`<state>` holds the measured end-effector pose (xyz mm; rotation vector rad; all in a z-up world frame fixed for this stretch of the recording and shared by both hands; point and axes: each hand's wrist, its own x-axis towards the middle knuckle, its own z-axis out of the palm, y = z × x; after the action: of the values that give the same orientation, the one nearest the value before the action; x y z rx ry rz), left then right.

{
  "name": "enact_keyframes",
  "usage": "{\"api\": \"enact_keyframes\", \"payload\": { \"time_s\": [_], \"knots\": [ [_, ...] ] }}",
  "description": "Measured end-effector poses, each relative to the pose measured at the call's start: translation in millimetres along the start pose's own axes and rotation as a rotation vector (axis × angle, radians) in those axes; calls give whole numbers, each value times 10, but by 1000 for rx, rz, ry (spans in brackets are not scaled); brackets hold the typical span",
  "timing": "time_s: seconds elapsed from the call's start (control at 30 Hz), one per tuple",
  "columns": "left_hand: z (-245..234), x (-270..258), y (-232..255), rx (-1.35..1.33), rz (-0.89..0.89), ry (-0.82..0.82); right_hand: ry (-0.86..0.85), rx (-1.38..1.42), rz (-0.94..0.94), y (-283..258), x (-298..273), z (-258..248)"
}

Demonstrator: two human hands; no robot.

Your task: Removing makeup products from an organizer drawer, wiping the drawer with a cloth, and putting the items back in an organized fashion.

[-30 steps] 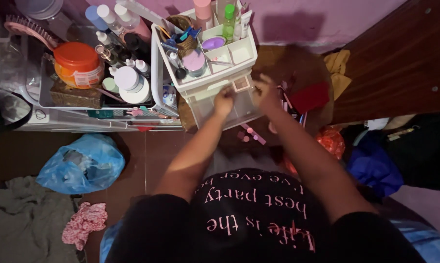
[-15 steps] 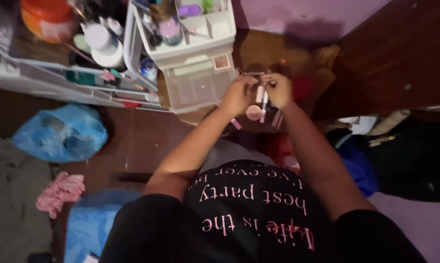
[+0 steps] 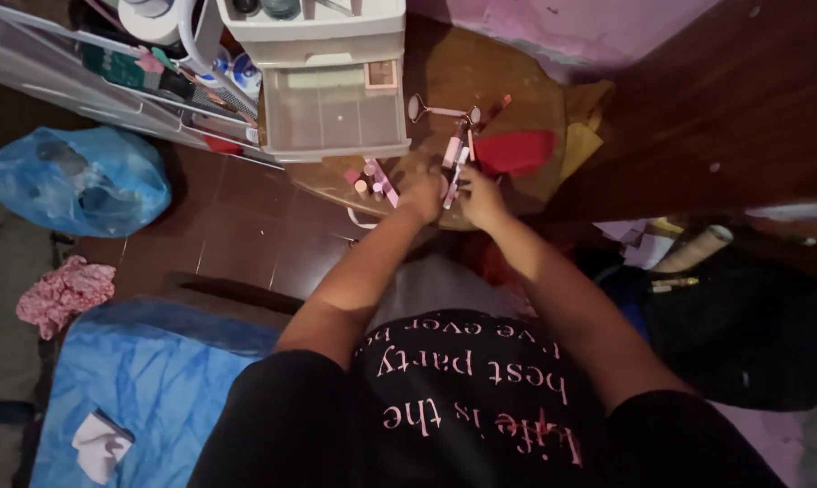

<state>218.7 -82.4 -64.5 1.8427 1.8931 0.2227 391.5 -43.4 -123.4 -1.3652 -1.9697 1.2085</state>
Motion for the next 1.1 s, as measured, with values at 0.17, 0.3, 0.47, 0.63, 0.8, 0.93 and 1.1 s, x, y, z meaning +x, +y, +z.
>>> {"api": "enact_keyframes", "payload": {
  "time_s": [0.17, 0.3, 0.47, 0.63, 0.8, 0.93, 1.1],
  "knots": [
    [174, 66, -122, 43, -36, 43, -62, 5, 0, 109, 29, 110],
    [402, 114, -276, -39, -78, -18, -83, 127, 22, 233, 81, 247],
    [340, 27, -262, -87, -67, 110, -53, 157, 153, 139, 50, 242],
    [96, -142, -97, -252, 27, 250, 101, 66, -125, 570, 370, 243],
    [-549, -366, 244, -432, 246, 542, -120, 453, 135, -456, 372, -181],
    [-943, -317, 200, -700, 138, 597, -162, 755, 125, -1080, 458, -363],
    [-923, 148, -449, -1154, 25, 502, -150, 935, 184, -1421, 699, -215]
  ]
}}
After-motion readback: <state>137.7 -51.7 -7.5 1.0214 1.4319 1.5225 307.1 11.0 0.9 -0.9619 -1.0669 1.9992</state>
